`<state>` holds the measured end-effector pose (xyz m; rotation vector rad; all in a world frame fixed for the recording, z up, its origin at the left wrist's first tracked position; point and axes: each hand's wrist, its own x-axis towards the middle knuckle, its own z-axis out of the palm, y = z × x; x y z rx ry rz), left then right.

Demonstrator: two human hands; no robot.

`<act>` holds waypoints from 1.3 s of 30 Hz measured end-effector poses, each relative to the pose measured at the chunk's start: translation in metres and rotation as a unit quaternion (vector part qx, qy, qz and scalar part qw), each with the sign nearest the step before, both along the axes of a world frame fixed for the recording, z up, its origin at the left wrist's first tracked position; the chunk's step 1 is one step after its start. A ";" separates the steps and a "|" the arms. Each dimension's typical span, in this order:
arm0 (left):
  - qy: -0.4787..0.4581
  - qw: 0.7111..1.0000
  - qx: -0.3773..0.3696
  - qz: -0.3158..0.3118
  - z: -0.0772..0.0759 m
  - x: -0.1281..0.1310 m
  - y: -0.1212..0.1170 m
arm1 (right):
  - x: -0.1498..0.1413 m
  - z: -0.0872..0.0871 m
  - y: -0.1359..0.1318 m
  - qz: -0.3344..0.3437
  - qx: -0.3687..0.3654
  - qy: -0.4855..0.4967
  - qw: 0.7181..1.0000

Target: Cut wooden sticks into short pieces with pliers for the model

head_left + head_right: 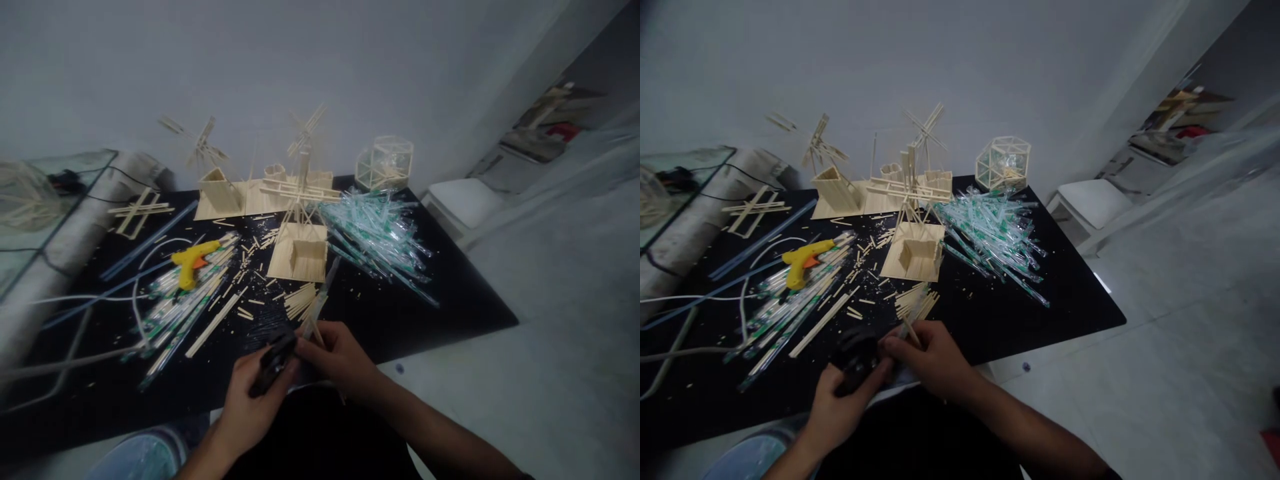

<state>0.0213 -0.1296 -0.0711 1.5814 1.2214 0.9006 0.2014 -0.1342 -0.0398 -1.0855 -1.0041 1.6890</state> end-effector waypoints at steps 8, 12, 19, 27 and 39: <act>0.030 0.990 -0.023 -0.133 -0.003 0.004 0.002 | 0.075 0.014 0.024 -0.144 0.012 -0.249 0.958; 0.004 0.993 -0.046 -0.112 -0.009 0.001 0.001 | 0.141 0.035 0.071 -0.109 0.046 -0.484 0.867; -0.017 0.995 -0.086 -0.047 -0.016 -0.005 -0.001 | 0.158 0.036 0.117 -0.167 0.103 -0.681 0.706; -0.056 0.992 -0.117 0.003 -0.018 -0.008 -0.001 | 0.137 0.041 0.068 -0.188 0.223 -0.537 0.792; -0.086 0.988 -0.128 0.029 -0.024 -0.010 0.003 | 0.091 0.005 0.017 -0.156 0.043 -0.203 0.966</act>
